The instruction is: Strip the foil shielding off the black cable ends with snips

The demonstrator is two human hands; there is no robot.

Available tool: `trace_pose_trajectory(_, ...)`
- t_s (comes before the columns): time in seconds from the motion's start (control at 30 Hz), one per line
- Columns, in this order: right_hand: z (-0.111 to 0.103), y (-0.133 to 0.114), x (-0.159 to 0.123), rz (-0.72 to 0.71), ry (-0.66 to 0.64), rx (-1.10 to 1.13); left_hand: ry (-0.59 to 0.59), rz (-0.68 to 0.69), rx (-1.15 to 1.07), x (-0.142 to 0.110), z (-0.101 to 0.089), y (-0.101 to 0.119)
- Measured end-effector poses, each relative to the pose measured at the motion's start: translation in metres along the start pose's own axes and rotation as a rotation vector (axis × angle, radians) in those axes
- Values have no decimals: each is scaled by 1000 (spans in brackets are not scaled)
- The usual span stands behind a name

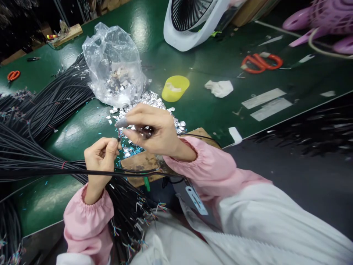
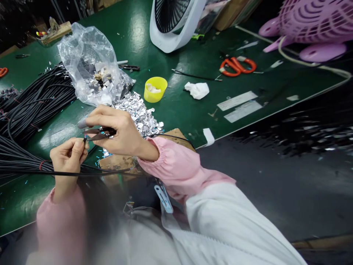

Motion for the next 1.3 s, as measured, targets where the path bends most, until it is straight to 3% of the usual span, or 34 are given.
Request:
trace_pose_trajectory(0.3,1,5,0,22,25,-33,28,-11,-9,1,0,-1)
trace_pose_trajectory(0.6,2,2,-3,-72,-1,-99,158,35,-46,0,2,-1)
trace_pose_trajectory(0.7,3,3,-3,26,15,-18,160,36,-71,0,1,-1)
trace_pose_trajectory(0.8,2,2,-3,209,53,106,155,53,-78,1,1,-1)
trace_pose_trajectory(0.93,4,2,-2,386,-4,328,154,104,-66,1,1,2)
trace_pose_trajectory(1.17,5,5,-2,507,-27,477,151,147,-19,-2,1,1)
trace_pose_trajectory(1.3,4,4,-2,493,-23,467,182,204,48,-3,1,0)
Point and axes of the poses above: each hand's wrist, its own x-axis towards the middle knuckle, its own z-axis out of the palm, y = z × x, the point moved 2 cm from there along x, towards the middle knuckle, and after that the axes turned 1 degree about z, right-handed, at the moved point
